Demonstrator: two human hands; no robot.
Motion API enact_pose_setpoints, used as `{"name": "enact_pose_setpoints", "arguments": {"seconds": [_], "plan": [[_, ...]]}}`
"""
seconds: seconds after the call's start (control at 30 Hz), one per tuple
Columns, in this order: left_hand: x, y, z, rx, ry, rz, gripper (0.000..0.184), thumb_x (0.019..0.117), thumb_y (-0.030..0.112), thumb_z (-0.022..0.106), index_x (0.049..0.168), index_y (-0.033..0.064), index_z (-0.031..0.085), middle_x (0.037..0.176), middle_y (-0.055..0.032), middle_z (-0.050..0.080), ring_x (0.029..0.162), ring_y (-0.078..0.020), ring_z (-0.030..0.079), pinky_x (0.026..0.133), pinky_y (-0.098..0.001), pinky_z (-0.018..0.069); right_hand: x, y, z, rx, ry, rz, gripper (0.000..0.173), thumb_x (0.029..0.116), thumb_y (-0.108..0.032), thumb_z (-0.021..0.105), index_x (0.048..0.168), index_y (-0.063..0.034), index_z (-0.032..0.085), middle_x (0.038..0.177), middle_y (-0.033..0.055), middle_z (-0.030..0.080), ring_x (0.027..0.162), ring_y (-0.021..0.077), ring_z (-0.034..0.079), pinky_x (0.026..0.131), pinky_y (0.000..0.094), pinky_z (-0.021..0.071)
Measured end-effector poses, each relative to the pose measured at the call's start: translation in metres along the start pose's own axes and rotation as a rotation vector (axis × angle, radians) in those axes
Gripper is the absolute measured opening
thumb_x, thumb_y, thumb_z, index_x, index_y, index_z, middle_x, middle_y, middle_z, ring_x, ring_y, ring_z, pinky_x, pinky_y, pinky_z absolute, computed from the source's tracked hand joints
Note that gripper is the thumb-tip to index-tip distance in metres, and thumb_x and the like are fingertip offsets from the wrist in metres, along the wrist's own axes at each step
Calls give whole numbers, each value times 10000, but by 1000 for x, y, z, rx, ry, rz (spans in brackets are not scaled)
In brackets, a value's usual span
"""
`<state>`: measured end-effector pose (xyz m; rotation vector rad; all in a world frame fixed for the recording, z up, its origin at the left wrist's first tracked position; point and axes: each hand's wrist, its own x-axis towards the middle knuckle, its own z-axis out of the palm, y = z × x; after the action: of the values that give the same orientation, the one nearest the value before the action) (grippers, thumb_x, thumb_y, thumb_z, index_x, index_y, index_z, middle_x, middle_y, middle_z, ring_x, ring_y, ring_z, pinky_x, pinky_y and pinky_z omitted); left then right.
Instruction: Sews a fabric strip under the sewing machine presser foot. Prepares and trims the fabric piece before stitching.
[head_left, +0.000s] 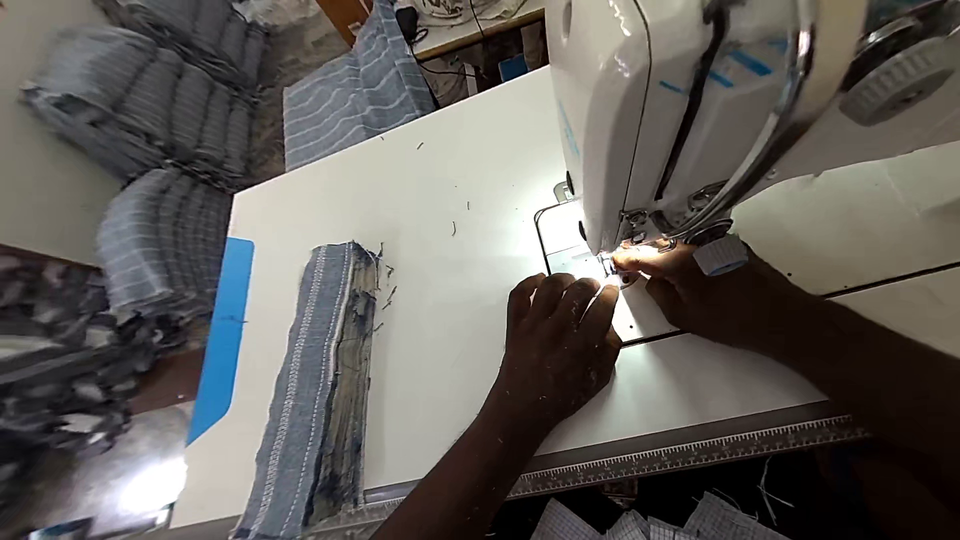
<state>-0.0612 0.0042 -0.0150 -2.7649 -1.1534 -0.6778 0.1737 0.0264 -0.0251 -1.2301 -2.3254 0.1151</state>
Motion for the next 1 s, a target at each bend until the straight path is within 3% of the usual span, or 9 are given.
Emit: {"name": "enact_pose_setpoints", "arguments": {"seconds": [0.1, 0.2, 0.27, 0.5, 0.7, 0.8, 0.87, 0.93, 1.0], "plan": [[-4, -1, 1, -8, 56, 10, 267, 985, 230, 553, 1106, 106, 756, 1156, -84, 702, 1186, -276, 604, 1060, -503, 412, 6, 15, -7, -4, -13, -101, 326, 972, -189, 483, 1144, -113, 748, 1014, 81, 733, 1037, 243, 665, 939, 370, 504], [-4, -1, 2, -29, 82, -15, 262, 984, 245, 561, 1093, 118, 763, 1209, -100, 686, 1227, -305, 582, 1062, -521, 412, -2, 11, -15, -54, -59, -140, 366, 966, -141, 482, 1241, -98, 720, 1130, 130, 713, 1110, 288, 662, 969, 401, 528], [-4, -1, 3, -27, 88, -33, 263, 987, 268, 563, 1102, 143, 765, 1259, -94, 670, 1257, -308, 563, 1071, -525, 408, -10, -1, -11, -32, -53, -67, 391, 954, -120, 494, 1276, -100, 715, 1190, 152, 683, 1144, 298, 638, 984, 403, 520], [-1, -3, 4, -29, 84, -24, 264, 991, 288, 541, 1071, 156, 754, 1239, -78, 673, 1243, -292, 565, 1057, -507, 401, -10, -25, 1, -81, -8, 89, 336, 924, -65, 566, 1206, -112, 743, 1077, 136, 655, 1031, 300, 612, 882, 390, 521], [-7, 1, -1, -32, 85, -68, 266, 998, 295, 543, 1078, 170, 764, 1197, -48, 690, 1178, -257, 605, 1019, -480, 445, -1, -30, 4, -115, -21, 156, 351, 960, -102, 542, 1261, -121, 723, 1209, 157, 664, 1160, 333, 598, 965, 436, 507], [-53, 16, -41, -146, 95, -254, 272, 1009, 338, 611, 1179, 184, 757, 1252, -11, 682, 1190, -193, 627, 1010, -446, 523, -29, -34, -10, -11, 87, 189, 334, 956, -90, 548, 1235, -98, 732, 1198, 119, 659, 1134, 293, 603, 976, 443, 517], [-112, 7, -82, -131, 189, -371, 257, 975, 312, 671, 1161, 165, 768, 1240, -23, 697, 1176, -181, 648, 992, -433, 552, -63, -43, -20, 33, 139, 263, 354, 972, -180, 545, 1269, -106, 721, 1179, 102, 676, 1131, 270, 633, 950, 460, 543], [-169, -15, -124, -18, 291, -514, 244, 950, 290, 697, 1067, 92, 776, 1134, -96, 706, 1081, -229, 668, 923, -430, 571, -90, -47, -22, 38, 174, 296, 361, 960, -321, 565, 1220, -155, 751, 1167, 51, 687, 1110, 234, 638, 896, 450, 555], [-209, -34, -154, 131, 333, -678, 322, 950, 340, 687, 1007, 28, 739, 1079, -181, 666, 1017, -314, 629, 851, -478, 532, -91, -49, -20, 44, 177, 259, 401, 969, -433, 576, 1198, -160, 761, 1223, 40, 688, 1160, 244, 632, 927, 475, 550]]}}
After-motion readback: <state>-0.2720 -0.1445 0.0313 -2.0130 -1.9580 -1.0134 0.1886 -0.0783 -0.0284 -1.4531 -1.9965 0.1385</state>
